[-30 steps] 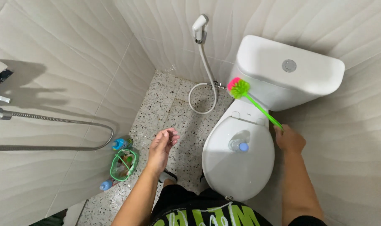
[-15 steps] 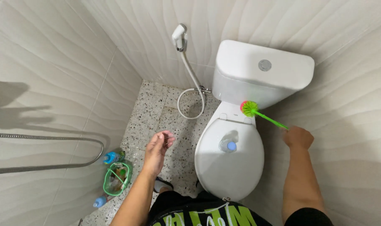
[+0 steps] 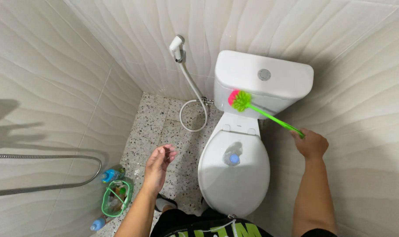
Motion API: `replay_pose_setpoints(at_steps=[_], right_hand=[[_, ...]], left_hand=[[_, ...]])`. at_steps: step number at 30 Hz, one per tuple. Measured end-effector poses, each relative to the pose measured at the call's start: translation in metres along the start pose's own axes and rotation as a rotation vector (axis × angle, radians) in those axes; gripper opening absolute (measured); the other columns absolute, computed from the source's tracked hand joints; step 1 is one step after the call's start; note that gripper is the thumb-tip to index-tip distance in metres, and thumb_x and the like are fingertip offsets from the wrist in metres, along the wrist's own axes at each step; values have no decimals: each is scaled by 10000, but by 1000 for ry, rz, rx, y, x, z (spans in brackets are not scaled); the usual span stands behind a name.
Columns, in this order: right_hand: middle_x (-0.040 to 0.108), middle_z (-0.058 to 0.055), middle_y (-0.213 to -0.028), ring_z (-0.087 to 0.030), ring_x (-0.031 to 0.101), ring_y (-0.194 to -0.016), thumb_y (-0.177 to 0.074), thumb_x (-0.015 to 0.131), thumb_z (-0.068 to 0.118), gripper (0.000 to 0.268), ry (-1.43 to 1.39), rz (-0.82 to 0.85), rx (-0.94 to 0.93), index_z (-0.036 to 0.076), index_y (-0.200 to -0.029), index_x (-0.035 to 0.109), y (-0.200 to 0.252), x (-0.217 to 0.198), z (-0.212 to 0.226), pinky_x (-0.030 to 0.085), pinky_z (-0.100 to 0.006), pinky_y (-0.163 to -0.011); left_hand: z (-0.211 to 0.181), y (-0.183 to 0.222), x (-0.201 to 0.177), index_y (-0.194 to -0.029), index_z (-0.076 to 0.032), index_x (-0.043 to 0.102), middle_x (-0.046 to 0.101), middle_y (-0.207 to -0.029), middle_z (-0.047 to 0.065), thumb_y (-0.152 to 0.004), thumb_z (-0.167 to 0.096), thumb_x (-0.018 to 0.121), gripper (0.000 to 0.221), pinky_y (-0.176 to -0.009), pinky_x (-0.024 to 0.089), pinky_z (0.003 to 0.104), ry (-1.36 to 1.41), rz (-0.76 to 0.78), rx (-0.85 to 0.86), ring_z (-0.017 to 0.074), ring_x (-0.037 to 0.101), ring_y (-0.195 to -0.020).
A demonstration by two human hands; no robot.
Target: Cleaning the exterior and interior of a toilet bowl using a brush and water sprayer.
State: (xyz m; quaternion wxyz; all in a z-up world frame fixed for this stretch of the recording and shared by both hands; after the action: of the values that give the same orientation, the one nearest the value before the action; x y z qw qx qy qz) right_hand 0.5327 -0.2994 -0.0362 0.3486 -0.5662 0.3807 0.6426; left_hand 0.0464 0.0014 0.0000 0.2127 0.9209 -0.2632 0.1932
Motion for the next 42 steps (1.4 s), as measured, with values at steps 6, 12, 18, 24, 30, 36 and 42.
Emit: replay_pose_setpoints(at_steps=[6, 12, 18, 24, 30, 36, 42], right_hand=[[756, -108, -874, -352, 712, -832, -917, 620, 691, 526, 57, 61, 61, 194, -931, 793, -17, 56, -15, 542, -485, -674], [773, -114, -885, -349, 724, -854, -969, 576, 703, 524, -23, 18, 8, 228, -1045, 785, 0, 6, -5, 552, -489, -731], [758, -97, -875, -348, 718, -817, -893, 625, 680, 500, 110, 57, 75, 222, -973, 810, -17, 73, -25, 557, -480, -667], [780, -126, -944, -362, 726, -884, -968, 585, 705, 538, -85, -33, 46, 226, -1103, 791, 12, 14, -6, 558, -491, -760], [770, -139, -914, -370, 724, -834, -909, 617, 704, 580, 89, 110, 128, 166, -993, 817, -12, 82, -12, 553, -483, -663], [778, -141, -965, -376, 728, -913, -994, 559, 712, 585, -33, 11, -51, 183, -1092, 791, -6, 55, 14, 553, -503, -783], [800, -162, -1032, -371, 761, -912, -1026, 529, 667, 620, 308, 226, 3, 128, -1072, 832, -38, 87, 48, 580, -500, -690]], left_hand=[[1, 4, -3, -1227, -28, 632, 692, -1169, 87, -1049, -315, 535, 351, -948, 506, 338, -31, -13, -8, 193, 667, -1075], [7, 1, -11, -1220, -25, 629, 687, -1189, 72, -1053, -316, 544, 346, -934, 503, 350, 2, -9, 10, 198, 655, -1062], [5, -1, -11, -1219, -29, 645, 692, -1168, 92, -1046, -320, 545, 353, -939, 506, 355, -24, -35, -43, 204, 661, -1062], [0, 1, -14, -1190, -29, 642, 684, -1186, 74, -1064, -315, 534, 331, -941, 503, 360, 18, -9, 11, 211, 662, -1072], [3, 2, -15, -1189, -31, 644, 690, -1188, 78, -1060, -298, 539, 315, -938, 506, 359, 11, -44, 8, 213, 662, -1064], [0, 10, -21, -1179, -45, 658, 702, -1167, 74, -1039, -313, 552, 320, -938, 514, 360, 23, -68, 19, 206, 670, -1057], [24, 25, -20, -1204, -50, 670, 702, -1173, 58, -1056, -337, 546, 346, -971, 510, 329, -19, -51, 13, 174, 663, -1079]])
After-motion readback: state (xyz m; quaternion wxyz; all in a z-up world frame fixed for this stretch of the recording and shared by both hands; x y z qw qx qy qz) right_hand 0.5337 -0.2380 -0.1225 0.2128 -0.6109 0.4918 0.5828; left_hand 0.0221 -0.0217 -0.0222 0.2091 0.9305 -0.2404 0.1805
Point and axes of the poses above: each hand's wrist, its own y-axis away from the middle knuckle, its own x-axis out of the palm, z = x × y, the point moved 2 cm from there along -y, towards the middle knuckle
